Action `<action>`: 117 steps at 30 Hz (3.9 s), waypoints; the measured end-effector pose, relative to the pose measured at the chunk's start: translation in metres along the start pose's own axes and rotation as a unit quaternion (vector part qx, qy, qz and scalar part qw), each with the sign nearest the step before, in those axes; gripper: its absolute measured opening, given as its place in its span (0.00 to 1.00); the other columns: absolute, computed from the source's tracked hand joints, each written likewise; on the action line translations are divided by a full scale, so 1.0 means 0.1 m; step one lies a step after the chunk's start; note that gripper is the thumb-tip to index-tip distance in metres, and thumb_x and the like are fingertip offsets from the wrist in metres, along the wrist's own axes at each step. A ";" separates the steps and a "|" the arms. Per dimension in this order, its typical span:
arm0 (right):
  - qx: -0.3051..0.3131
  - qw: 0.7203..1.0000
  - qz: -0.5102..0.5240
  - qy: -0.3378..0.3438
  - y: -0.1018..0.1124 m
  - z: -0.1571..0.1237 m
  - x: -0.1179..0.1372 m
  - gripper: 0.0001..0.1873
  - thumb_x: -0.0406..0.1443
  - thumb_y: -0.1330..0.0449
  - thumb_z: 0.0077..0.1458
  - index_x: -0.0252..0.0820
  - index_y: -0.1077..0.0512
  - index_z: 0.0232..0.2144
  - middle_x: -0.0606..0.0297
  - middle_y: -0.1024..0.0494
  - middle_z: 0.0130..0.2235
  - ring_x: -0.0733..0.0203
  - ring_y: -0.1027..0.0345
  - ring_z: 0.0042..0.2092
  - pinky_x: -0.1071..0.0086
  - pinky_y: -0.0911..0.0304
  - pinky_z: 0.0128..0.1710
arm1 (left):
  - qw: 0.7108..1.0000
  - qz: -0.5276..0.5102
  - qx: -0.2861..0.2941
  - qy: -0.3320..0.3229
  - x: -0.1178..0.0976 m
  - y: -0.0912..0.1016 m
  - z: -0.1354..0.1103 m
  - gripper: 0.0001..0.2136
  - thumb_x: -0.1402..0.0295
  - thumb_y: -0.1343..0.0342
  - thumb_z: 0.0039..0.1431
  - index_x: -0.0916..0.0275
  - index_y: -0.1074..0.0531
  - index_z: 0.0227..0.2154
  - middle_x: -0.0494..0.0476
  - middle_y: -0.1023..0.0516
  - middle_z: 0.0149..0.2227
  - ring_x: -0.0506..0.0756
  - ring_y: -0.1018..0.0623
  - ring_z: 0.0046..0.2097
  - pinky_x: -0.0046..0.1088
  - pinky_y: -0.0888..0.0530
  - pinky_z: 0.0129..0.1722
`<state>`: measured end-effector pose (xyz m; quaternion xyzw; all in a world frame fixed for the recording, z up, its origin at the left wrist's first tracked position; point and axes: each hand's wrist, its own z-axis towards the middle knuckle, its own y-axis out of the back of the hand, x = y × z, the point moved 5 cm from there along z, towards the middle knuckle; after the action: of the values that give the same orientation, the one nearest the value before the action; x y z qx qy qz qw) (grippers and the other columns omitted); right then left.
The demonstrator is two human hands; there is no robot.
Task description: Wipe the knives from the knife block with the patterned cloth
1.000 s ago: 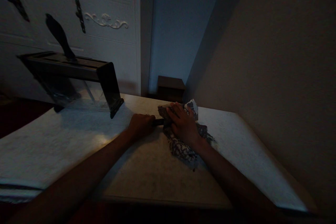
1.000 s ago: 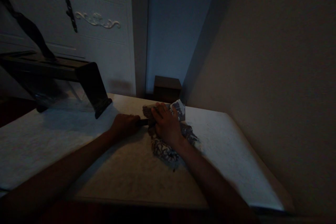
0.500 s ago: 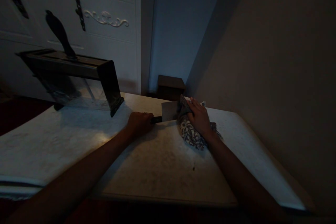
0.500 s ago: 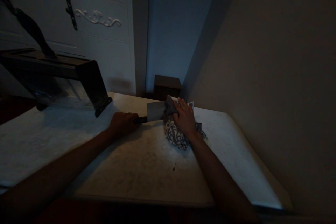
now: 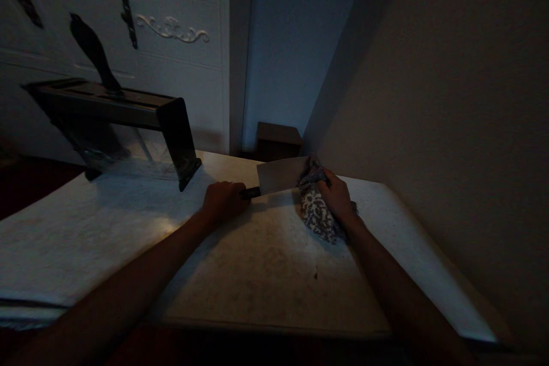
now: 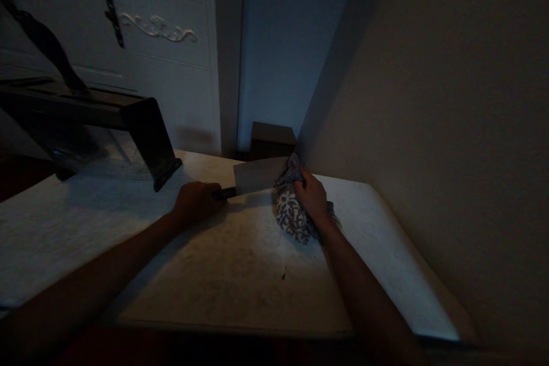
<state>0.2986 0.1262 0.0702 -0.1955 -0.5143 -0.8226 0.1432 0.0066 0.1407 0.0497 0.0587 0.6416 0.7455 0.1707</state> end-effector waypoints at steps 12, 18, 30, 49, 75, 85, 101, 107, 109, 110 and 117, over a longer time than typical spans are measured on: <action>-0.078 0.980 0.172 -0.069 0.11 0.07 -0.29 0.20 0.41 0.51 0.48 0.38 0.23 0.34 0.59 0.21 0.36 0.54 0.30 0.40 0.66 0.37 0.42 | 0.999 -0.020 -0.021 0.022 0.05 0.10 -0.04 0.17 0.58 0.53 0.56 0.61 0.21 0.33 0.63 0.18 0.33 0.64 0.20 0.38 0.34 0.31 0.34; -0.101 0.953 0.281 -0.057 0.17 0.10 -0.36 0.20 0.43 0.46 0.45 0.38 0.23 0.35 0.60 0.20 0.40 0.52 0.29 0.45 0.62 0.36 0.48 | 1.000 0.002 0.018 -0.014 0.00 0.10 -0.06 0.17 0.56 0.52 0.55 0.60 0.21 0.33 0.62 0.19 0.31 0.63 0.20 0.36 0.34 0.32 0.35; -0.031 0.953 0.299 0.037 0.08 0.04 -0.25 0.17 0.38 0.45 0.46 0.43 0.20 0.36 0.64 0.20 0.46 0.53 0.28 0.51 0.59 0.38 0.56 | 0.999 -0.034 0.028 0.022 0.05 0.04 -0.06 0.17 0.57 0.52 0.55 0.61 0.22 0.34 0.63 0.19 0.33 0.63 0.21 0.38 0.34 0.32 0.36; 0.012 0.959 0.274 0.077 -0.08 -0.05 -0.05 0.22 0.35 0.46 0.46 0.43 0.21 0.44 0.62 0.21 0.49 0.53 0.28 0.53 0.56 0.40 0.59 | 0.579 -0.802 0.138 0.057 -0.20 -0.04 -0.05 0.16 0.59 0.37 0.50 0.62 0.39 0.25 0.45 0.38 0.17 0.47 0.36 0.18 0.23 0.34 0.18; -0.084 0.918 0.016 0.386 -0.09 -0.62 1.01 0.15 0.38 0.44 0.63 0.51 0.26 0.51 0.62 0.22 0.49 0.55 0.29 0.49 0.61 0.34 0.48 | 0.618 -0.678 0.393 0.062 -0.38 -0.18 -0.30 0.21 0.56 0.35 0.48 0.59 0.44 0.24 0.39 0.49 0.14 0.43 0.50 0.14 0.17 0.51 0.10; -0.073 0.939 -0.031 0.334 -0.09 -0.47 0.77 0.25 0.31 0.46 0.59 0.51 0.30 0.57 0.56 0.28 0.55 0.49 0.35 0.54 0.53 0.37 0.51 | 0.594 -0.670 0.442 0.061 -0.37 -0.17 -0.31 0.25 0.52 0.34 0.46 0.58 0.46 0.24 0.39 0.49 0.14 0.43 0.51 0.14 0.17 0.52 0.10; -0.144 0.985 0.034 0.088 0.04 -0.05 -0.07 0.22 0.33 0.48 0.52 0.43 0.25 0.48 0.55 0.25 0.44 0.49 0.32 0.47 0.54 0.36 0.51 | 0.606 -0.672 0.424 0.050 -0.33 -0.16 -0.29 0.24 0.49 0.36 0.49 0.59 0.44 0.24 0.40 0.49 0.15 0.43 0.51 0.14 0.17 0.52 0.11; -0.207 0.970 0.101 0.082 0.20 -0.11 -0.04 0.23 0.32 0.50 0.53 0.41 0.26 0.50 0.55 0.24 0.47 0.51 0.32 0.50 0.53 0.37 0.55 | 0.620 -0.653 0.432 0.052 -0.30 -0.14 -0.30 0.23 0.48 0.37 0.51 0.59 0.42 0.25 0.40 0.51 0.16 0.43 0.52 0.14 0.18 0.53 0.11; -0.214 0.964 0.106 0.117 0.23 -0.15 0.07 0.25 0.31 0.51 0.53 0.44 0.28 0.52 0.57 0.25 0.49 0.54 0.33 0.52 0.55 0.38 0.57 | 0.636 -0.642 0.426 0.047 -0.30 -0.12 -0.30 0.23 0.48 0.38 0.51 0.59 0.42 0.24 0.40 0.50 0.16 0.43 0.50 0.15 0.18 0.53 0.11; -0.207 0.963 0.103 0.139 0.23 -0.17 0.12 0.26 0.30 0.51 0.53 0.45 0.29 0.54 0.57 0.26 0.50 0.55 0.33 0.53 0.56 0.38 0.57 | 0.643 -0.635 0.425 0.043 -0.30 -0.12 -0.30 0.23 0.48 0.38 0.51 0.59 0.42 0.24 0.41 0.50 0.16 0.43 0.50 0.15 0.18 0.52 0.11; -0.154 0.965 0.076 0.197 0.14 -0.19 0.22 0.30 0.28 0.51 0.53 0.45 0.30 0.57 0.58 0.28 0.55 0.55 0.36 0.58 0.55 0.40 0.60 | 0.683 -0.591 0.427 0.039 -0.30 -0.11 -0.33 0.22 0.51 0.35 0.49 0.59 0.41 0.24 0.41 0.48 0.16 0.44 0.48 0.15 0.19 0.51 0.11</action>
<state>0.2819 0.1019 0.0838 -0.0882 -0.3263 -0.9010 0.2720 0.0263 0.1015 0.0376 -0.2955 0.7979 0.1367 0.5073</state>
